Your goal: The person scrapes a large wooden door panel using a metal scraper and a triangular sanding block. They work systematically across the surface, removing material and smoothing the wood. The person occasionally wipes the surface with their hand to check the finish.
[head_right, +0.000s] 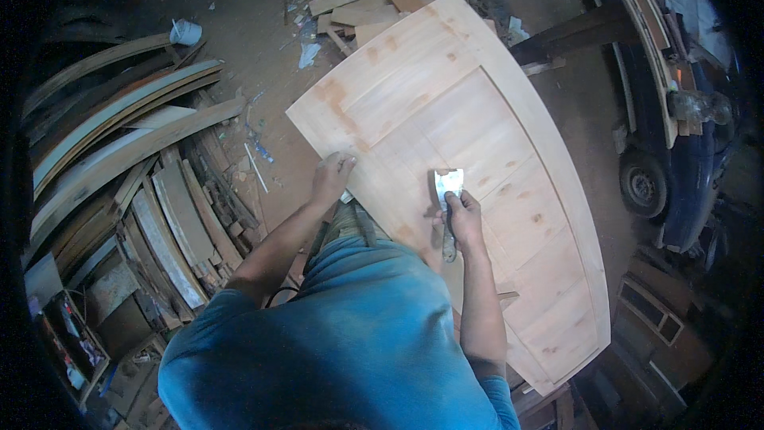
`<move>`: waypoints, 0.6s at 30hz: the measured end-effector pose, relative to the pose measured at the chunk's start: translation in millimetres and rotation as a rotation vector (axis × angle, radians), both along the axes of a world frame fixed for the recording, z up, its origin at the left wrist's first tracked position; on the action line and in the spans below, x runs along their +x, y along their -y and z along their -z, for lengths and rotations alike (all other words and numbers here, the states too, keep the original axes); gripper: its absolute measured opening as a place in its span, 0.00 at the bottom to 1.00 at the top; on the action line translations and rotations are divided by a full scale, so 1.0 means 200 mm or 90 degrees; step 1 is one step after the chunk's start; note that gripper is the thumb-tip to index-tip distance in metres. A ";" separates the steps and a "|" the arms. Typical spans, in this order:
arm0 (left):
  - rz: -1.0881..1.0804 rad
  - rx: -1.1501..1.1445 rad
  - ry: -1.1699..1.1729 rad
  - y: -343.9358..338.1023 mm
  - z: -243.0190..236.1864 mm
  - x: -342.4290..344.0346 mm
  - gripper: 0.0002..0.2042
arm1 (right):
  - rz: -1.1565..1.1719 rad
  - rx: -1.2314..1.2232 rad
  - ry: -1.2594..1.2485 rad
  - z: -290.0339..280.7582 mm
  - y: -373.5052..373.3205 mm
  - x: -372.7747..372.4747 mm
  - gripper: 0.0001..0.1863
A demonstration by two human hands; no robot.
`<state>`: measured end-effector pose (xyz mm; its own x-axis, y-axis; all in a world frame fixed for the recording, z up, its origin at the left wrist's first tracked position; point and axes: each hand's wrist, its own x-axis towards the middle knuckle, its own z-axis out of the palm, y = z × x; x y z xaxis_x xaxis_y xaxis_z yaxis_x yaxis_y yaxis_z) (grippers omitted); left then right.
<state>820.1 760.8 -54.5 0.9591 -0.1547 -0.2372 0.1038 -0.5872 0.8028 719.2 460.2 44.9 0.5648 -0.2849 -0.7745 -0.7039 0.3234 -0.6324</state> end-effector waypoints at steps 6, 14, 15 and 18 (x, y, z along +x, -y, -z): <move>-0.010 0.018 0.094 -0.07 -0.01 0.04 0.13 | -0.016 -0.004 -0.001 -0.01 -0.02 0.00 0.12; -0.042 0.028 0.099 -0.19 0.05 0.04 0.14 | -0.031 0.028 -0.013 0.03 -0.08 -0.03 0.12; -0.032 0.048 0.085 -0.19 0.06 0.04 0.14 | -0.027 0.030 -0.014 0.04 -0.08 -0.03 0.12; -0.020 0.084 0.086 -0.20 0.06 0.03 0.15 | -0.025 0.031 -0.013 0.02 -0.09 -0.04 0.11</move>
